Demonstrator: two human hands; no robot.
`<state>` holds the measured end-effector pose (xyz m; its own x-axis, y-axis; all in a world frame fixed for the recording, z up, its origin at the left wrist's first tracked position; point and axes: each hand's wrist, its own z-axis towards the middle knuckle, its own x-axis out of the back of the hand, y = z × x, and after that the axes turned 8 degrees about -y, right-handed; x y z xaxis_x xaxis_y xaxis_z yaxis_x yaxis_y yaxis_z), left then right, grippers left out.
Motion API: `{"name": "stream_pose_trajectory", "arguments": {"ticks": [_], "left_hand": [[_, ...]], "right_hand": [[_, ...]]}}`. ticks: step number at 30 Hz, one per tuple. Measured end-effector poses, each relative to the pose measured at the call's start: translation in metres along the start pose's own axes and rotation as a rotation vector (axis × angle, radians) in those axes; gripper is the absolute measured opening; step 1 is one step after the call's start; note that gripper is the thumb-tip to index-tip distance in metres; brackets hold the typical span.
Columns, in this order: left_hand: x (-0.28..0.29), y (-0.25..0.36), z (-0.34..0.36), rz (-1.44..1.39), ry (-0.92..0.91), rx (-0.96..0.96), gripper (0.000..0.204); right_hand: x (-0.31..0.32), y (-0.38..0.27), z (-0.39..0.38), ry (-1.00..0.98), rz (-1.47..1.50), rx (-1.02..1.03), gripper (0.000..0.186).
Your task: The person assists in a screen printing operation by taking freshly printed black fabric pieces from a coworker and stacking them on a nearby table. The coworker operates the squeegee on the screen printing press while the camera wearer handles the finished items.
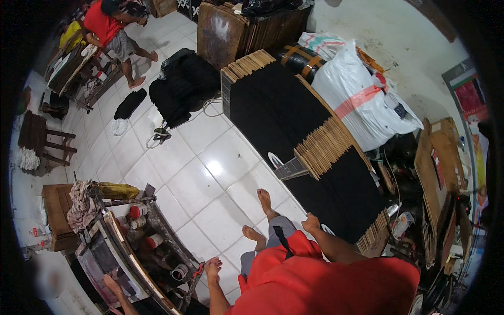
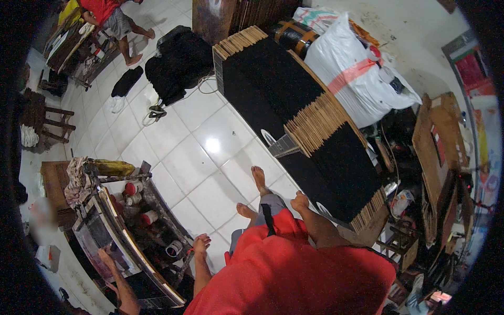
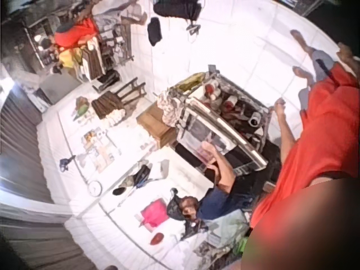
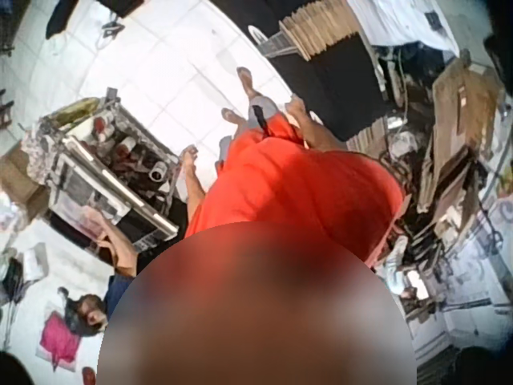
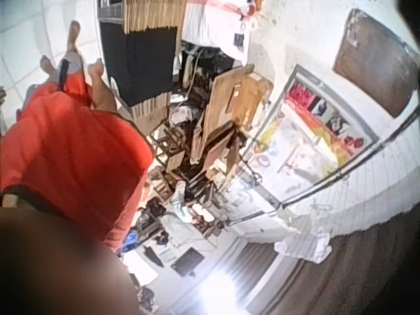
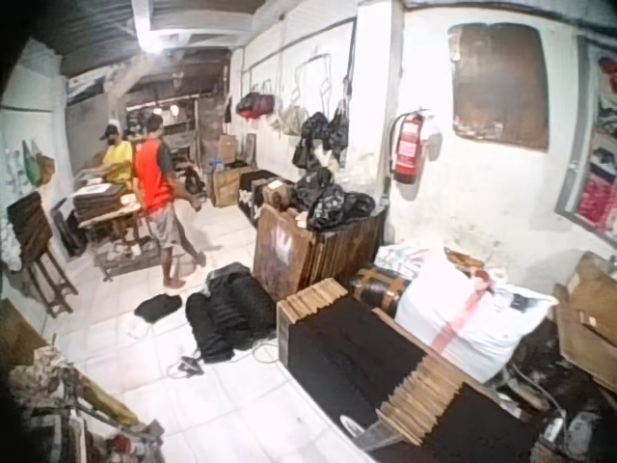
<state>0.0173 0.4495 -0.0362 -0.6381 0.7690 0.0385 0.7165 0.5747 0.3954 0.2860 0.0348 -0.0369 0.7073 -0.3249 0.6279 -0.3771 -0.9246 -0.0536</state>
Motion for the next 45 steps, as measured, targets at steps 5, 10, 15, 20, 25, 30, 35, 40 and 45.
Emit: {"name": "stream_pose_trajectory", "arguments": {"ticks": [5,10,15,20,25,30,35,40,45], "left_hand": [[0.063,-0.054,-0.009,-0.005,0.048,0.032,0.024],[0.081,-0.123,-0.022,0.041,0.057,0.167,0.022],[0.056,-0.173,-0.030,-0.046,0.025,0.175,0.018],[0.013,-0.192,-0.032,-0.027,0.014,0.128,0.020],[-0.016,-0.204,-0.049,-0.079,0.014,0.058,0.022],[-0.029,-0.237,-0.083,-0.096,0.135,0.025,0.025],[-0.031,-0.294,-0.106,0.028,0.182,0.134,0.027],[-0.013,-0.337,-0.116,0.320,0.099,0.062,0.025],[0.040,-0.347,-0.113,0.106,0.230,0.021,0.021]], "right_hand": [[-0.025,0.041,-0.037,0.026,0.056,0.038,0.043],[-0.024,0.014,-0.055,0.012,0.140,0.205,0.044],[-0.017,-0.012,-0.042,-0.018,0.112,0.501,0.044],[-0.027,0.006,-0.004,0.018,0.109,0.593,0.032],[-0.042,0.078,0.026,-0.234,0.243,0.447,0.011],[-0.048,0.146,0.013,-0.411,-0.098,0.129,0.024],[-0.052,0.165,-0.004,-0.448,0.014,0.138,0.018],[-0.056,0.139,0.001,-0.429,0.135,0.270,0.013],[-0.044,0.082,-0.008,-0.400,0.006,0.342,0.008]]}}
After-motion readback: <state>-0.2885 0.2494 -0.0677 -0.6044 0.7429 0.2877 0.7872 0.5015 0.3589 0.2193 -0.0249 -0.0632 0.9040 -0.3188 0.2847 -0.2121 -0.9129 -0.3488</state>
